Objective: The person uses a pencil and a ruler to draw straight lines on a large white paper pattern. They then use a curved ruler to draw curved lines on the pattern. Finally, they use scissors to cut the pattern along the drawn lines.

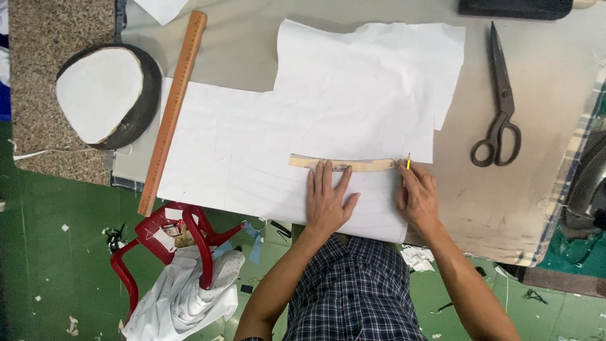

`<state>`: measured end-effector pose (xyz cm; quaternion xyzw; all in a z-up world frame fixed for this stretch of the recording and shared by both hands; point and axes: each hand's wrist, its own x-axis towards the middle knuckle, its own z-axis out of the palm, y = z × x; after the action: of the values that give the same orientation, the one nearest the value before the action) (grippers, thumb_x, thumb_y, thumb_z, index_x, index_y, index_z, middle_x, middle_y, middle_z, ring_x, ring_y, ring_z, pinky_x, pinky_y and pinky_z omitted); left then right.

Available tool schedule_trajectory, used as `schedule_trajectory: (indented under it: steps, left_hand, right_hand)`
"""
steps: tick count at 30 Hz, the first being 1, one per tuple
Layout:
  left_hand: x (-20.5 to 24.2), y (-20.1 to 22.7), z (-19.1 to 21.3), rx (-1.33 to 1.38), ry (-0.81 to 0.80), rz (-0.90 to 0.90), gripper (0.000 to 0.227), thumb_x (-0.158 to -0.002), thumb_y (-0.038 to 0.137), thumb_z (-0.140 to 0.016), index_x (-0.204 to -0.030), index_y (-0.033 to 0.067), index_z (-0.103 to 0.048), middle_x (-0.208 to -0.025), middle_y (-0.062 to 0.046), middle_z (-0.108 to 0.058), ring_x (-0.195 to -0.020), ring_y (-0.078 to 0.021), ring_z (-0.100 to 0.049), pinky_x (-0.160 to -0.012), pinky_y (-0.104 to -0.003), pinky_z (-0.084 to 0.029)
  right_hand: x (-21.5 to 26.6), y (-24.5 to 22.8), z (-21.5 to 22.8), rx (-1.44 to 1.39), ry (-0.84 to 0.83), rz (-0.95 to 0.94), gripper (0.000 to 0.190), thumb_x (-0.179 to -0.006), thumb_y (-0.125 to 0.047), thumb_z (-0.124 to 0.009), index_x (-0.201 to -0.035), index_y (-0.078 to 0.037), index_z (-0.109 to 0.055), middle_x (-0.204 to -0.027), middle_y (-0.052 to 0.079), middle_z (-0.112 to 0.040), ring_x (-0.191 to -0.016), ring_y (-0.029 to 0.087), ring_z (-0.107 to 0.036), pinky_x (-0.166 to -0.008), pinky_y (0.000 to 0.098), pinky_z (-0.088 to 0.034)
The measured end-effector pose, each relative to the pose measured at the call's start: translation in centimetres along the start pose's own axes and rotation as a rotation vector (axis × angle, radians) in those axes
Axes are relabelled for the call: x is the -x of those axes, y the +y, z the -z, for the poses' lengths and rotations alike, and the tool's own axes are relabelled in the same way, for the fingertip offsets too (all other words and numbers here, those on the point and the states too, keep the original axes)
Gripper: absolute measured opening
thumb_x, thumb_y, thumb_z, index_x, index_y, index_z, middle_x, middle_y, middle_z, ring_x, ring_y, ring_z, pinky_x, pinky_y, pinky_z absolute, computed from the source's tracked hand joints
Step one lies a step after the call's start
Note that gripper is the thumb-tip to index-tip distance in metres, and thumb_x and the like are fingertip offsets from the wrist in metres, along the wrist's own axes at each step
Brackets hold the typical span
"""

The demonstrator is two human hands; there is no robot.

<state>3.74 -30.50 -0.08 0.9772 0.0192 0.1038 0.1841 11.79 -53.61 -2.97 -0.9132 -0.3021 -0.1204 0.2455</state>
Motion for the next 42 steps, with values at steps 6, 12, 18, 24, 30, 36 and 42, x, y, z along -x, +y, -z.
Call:
schedule_trajectory:
  steps: [6, 12, 18, 24, 30, 36, 42]
  left_hand:
    - [0.0, 0.1, -0.3, -0.023, 0.000, -0.017, 0.059, -0.099, 0.053, -0.050, -0.145, 0.0181, -0.055, -0.145, -0.029, -0.044, -0.144, -0.0484, -0.035, -0.117, -0.063, -0.023]
    - [0.3, 0.0, -0.7, -0.038, 0.025, -0.027, 0.057, -0.098, 0.052, -0.053, -0.144, 0.0184, -0.057, -0.145, -0.029, -0.045, -0.143, -0.0486, -0.037, -0.117, -0.063, -0.023]
    - [0.6, 0.7, -0.1, -0.016, 0.018, -0.003, 0.057, -0.099, 0.052, -0.049, -0.145, 0.0177, -0.057, -0.147, -0.030, -0.044, -0.145, -0.0485, -0.035, -0.117, -0.063, -0.022]
    - [0.7, 0.5, -0.6, -0.030, 0.039, -0.008, 0.059, -0.098, 0.052, -0.052, -0.146, 0.0181, -0.056, -0.148, -0.030, -0.044, -0.145, -0.0481, -0.034, -0.118, -0.062, -0.021]
    - [0.8, 0.5, -0.5, -0.017, 0.050, -0.003, 0.057, -0.098, 0.050, -0.052, -0.146, 0.0187, -0.056, -0.148, -0.029, -0.044, -0.145, -0.0473, -0.035, -0.117, -0.061, -0.023]
    - [0.4, 0.5, -0.1, 0.008, 0.097, -0.014, 0.058, -0.099, 0.053, -0.049, -0.143, 0.0162, -0.059, -0.141, -0.031, -0.049, -0.139, -0.0512, -0.042, -0.114, -0.063, -0.030]
    - [0.2, -0.7, 0.1, -0.019, 0.098, -0.072, 0.059, -0.096, 0.057, -0.050, -0.141, 0.0190, -0.060, -0.135, -0.030, -0.053, -0.133, -0.0516, -0.048, -0.112, -0.069, -0.030]
  right_hand:
    - [-0.2, 0.4, 0.3, -0.022, 0.049, -0.129, 0.053, -0.083, 0.007, -0.063, -0.135, 0.000, -0.066, -0.126, 0.011, -0.073, -0.120, 0.031, -0.065, -0.096, 0.0427, -0.051]
    - [-0.1, 0.3, 0.4, -0.054, 0.032, -0.139, 0.049, -0.083, 0.007, -0.065, -0.131, -0.001, -0.070, -0.121, 0.012, -0.074, -0.121, 0.029, -0.065, -0.099, 0.0400, -0.050]
    - [0.6, 0.5, -0.2, -0.079, 0.062, -0.078, 0.045, -0.081, 0.006, -0.067, -0.125, -0.005, -0.073, -0.119, 0.008, -0.076, -0.119, 0.026, -0.067, -0.100, 0.0398, -0.050]
    - [0.0, 0.5, 0.0, -0.079, 0.075, -0.062, 0.046, -0.081, 0.009, -0.067, -0.125, -0.001, -0.071, -0.120, 0.010, -0.076, -0.118, 0.028, -0.067, -0.097, 0.0414, -0.051]
    - [0.4, 0.5, -0.2, -0.052, 0.056, -0.061, 0.047, -0.080, 0.007, -0.068, -0.126, -0.002, -0.071, -0.120, 0.009, -0.076, -0.117, 0.027, -0.068, -0.097, 0.0415, -0.051]
    - [-0.2, -0.1, 0.5, -0.093, 0.019, -0.079, 0.037, -0.090, 0.004, -0.069, -0.126, -0.001, -0.071, -0.117, 0.012, -0.076, -0.115, 0.030, -0.068, -0.094, 0.0414, -0.051]
    - [-1.4, 0.5, 0.1, -0.193, 0.030, -0.107, 0.033, -0.094, 0.007, -0.067, -0.126, 0.000, -0.074, -0.115, 0.012, -0.077, -0.111, 0.029, -0.069, -0.094, 0.0396, -0.053]
